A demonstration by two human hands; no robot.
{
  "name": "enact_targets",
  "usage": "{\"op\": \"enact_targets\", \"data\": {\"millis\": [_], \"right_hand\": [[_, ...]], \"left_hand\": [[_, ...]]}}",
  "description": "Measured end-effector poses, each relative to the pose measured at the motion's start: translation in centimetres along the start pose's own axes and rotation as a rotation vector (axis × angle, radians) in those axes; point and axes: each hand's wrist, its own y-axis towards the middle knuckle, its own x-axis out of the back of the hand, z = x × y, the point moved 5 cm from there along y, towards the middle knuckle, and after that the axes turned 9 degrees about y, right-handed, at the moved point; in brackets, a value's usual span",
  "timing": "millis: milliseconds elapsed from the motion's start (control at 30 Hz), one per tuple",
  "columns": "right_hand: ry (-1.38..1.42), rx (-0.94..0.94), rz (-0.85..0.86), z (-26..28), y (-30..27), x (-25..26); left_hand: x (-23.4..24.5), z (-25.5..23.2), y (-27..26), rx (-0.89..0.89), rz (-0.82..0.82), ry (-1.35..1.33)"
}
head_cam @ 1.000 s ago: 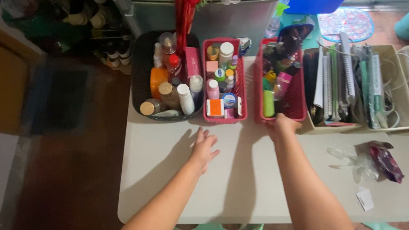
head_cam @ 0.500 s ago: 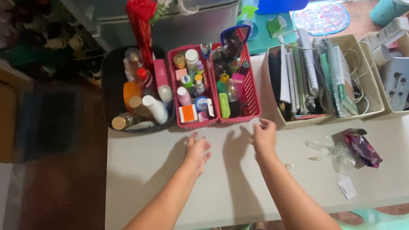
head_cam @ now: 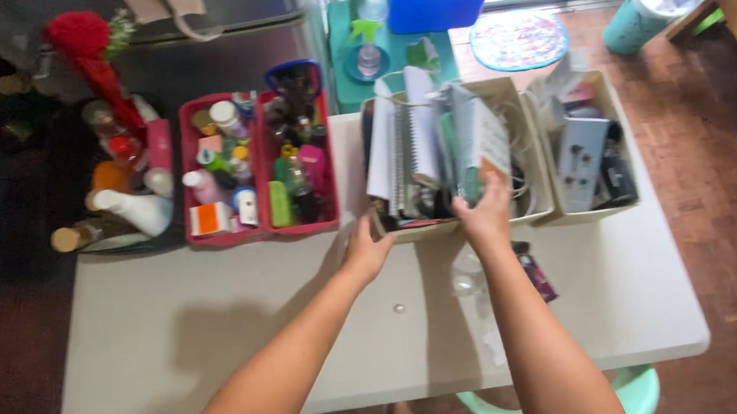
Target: Organizing notebooks, papers, and various small items into storage bins on a table.
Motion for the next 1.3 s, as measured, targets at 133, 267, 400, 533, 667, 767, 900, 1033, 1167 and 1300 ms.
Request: {"op": "enact_targets", "data": {"millis": [133,267,400,533,667,767,900,1033,1167,1300], "right_hand": [[0.138,-0.208,0.289,2.0,1.0,0.1],[-0.049,-0.237,0.353,4.9,0.9,1.2],[-0.067,-0.103,0.328,2.6,1.5,-0.3],[0.093,-0.086,0.302,1.9,4.2,2.4],[0.126,-0.374,0.329,-0.9,5.1,4.2],[0.158,-0.310,0.214,-0.3,5.1,5.6],[0.123,-0.150,0.132,2.1,5.0,7.4],[-0.176,0.037,0.120,3.8,5.6,8.3],[-0.486,0.114,0.037,5.5,5.3,9.4],[-0.097,0.513,0.256,6.1,0.1,4.7]], "left_hand": [[-1.4,-1.5,0.6,0.072,-0.055,0.114],[-1.1,-2.9,-0.6,0.144,-0.120,0.221],[-1.2,-3.1,-1.2,0.094,-0.193,0.205],[2.1,-8.1,-3.4,0.077,-0.230,0.227],[3.2,-11.2,-4.7,-0.063,-0.160,0.621],[1.9,-9.0,-3.7,-0.249,-0.130,0.756],[1.6,-7.2,-2.9,-0.432,-0.142,0.877],[1.9,-4.9,-3.8,-0.381,-0.186,0.836],[3.0,-5.8,-6.6,-0.488,-0.211,0.775],[4.1,-5.6,-9.0,-0.445,-0.149,0.772]]}}
